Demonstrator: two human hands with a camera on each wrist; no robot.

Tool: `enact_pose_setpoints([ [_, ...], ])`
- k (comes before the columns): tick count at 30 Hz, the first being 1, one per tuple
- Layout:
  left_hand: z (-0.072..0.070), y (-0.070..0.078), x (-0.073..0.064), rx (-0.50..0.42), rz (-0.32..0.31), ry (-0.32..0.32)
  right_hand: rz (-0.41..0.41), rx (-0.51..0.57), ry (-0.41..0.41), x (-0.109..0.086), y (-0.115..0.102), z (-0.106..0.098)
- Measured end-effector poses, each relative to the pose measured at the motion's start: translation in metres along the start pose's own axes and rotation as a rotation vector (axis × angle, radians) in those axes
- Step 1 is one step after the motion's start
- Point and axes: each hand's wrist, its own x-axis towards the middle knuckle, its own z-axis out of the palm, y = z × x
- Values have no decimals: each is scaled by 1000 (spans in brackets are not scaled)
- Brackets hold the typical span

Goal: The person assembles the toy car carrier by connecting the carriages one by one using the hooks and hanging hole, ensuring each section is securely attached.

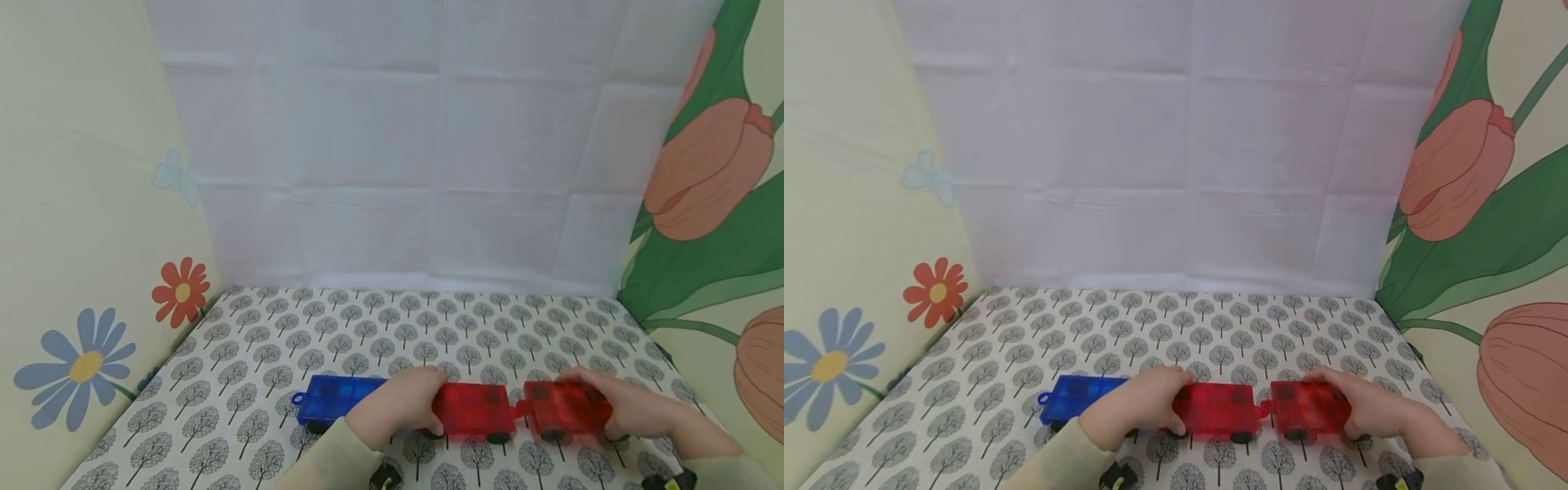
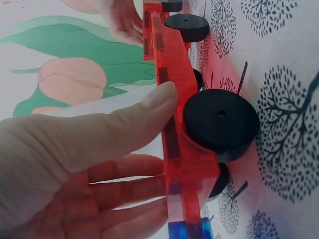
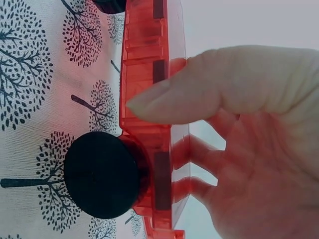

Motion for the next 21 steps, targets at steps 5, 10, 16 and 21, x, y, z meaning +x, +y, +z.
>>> enact_pose_setpoints([
  [5,-1,1,-1,3,5,5,6,17,-2,1,4,0],
  [10,-1,0,-1,10,6,6,-43,-18,-14,2,4,2],
  [16,0,0,0,8,3,8,-27,-62,-7,3,3,4],
  [21,0,0,-1,5,7,12,-3,-84,4,3,2,5],
])
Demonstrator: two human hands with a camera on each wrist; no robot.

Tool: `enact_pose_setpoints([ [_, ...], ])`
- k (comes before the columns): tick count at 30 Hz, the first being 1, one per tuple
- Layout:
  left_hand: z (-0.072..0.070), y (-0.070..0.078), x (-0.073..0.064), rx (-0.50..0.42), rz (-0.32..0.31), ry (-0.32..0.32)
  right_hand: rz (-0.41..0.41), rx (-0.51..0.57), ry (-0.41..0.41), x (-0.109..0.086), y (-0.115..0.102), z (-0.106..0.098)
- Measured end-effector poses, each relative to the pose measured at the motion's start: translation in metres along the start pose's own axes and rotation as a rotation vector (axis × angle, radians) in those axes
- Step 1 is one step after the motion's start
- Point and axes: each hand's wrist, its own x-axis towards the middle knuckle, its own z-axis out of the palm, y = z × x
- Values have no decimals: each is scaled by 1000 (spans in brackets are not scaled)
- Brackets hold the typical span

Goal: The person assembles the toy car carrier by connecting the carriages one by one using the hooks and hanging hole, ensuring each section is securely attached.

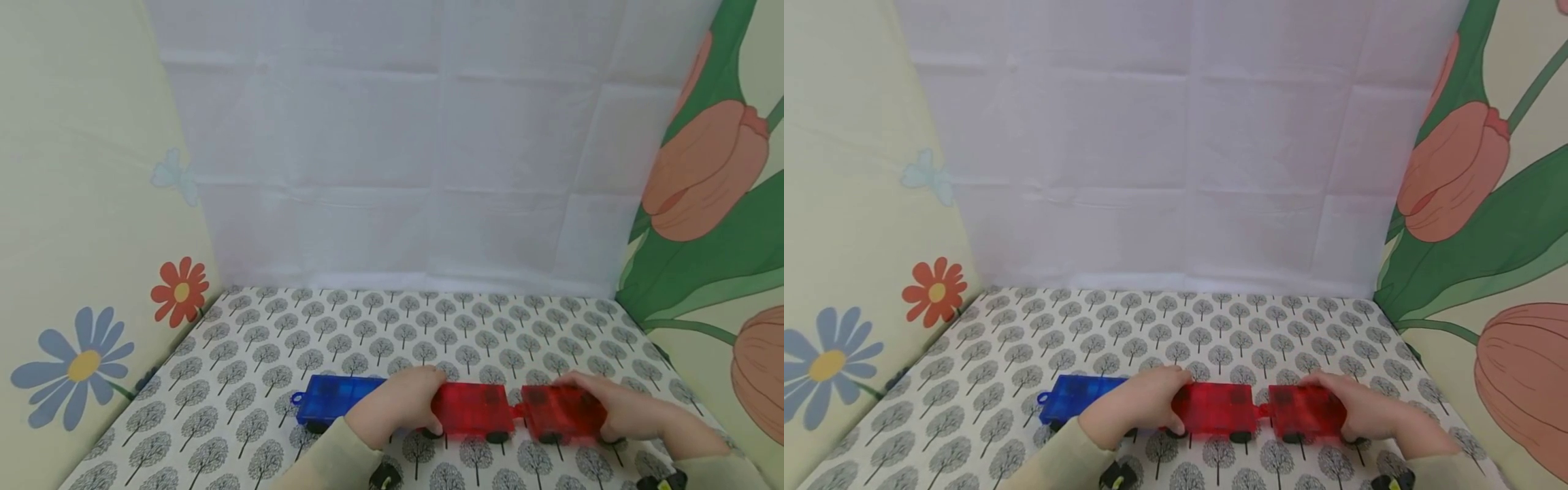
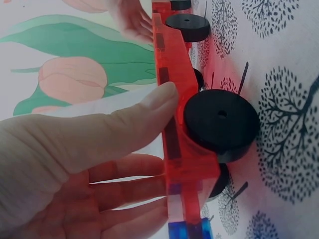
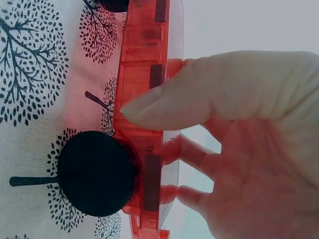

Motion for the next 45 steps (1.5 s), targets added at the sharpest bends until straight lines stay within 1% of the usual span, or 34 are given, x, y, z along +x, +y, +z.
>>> enact_pose_setpoints([
  [8,-3,1,-3,-21,-5,-3,22,3,1,1,0,1],
  [13,-3,-3,-5,-33,-10,-6,-7,-23,-3,2,-3,3],
  [16,-2,-8,-8,-38,-11,-2,-43,-30,-8,4,-4,5],
  [20,-3,-16,-13,-52,-15,5,-68,-45,-8,10,-6,10],
  [25,-5,-27,-20,-70,-17,17,-47,-94,15,17,-13,17],
  [28,-6,-33,-25,-77,-14,26,-65,-143,23,22,-18,21],
  [30,-7,-37,-27,-84,-12,29,-62,-159,24,23,-20,23],
  [35,-7,-41,-29,-108,-10,24,-49,-131,19,23,-23,26],
  [42,-9,-38,-30,-93,-27,15,-63,-104,-3,25,-20,26],
  [45,-7,-40,-29,-76,-19,7,-78,-77,-22,27,-18,26],
])
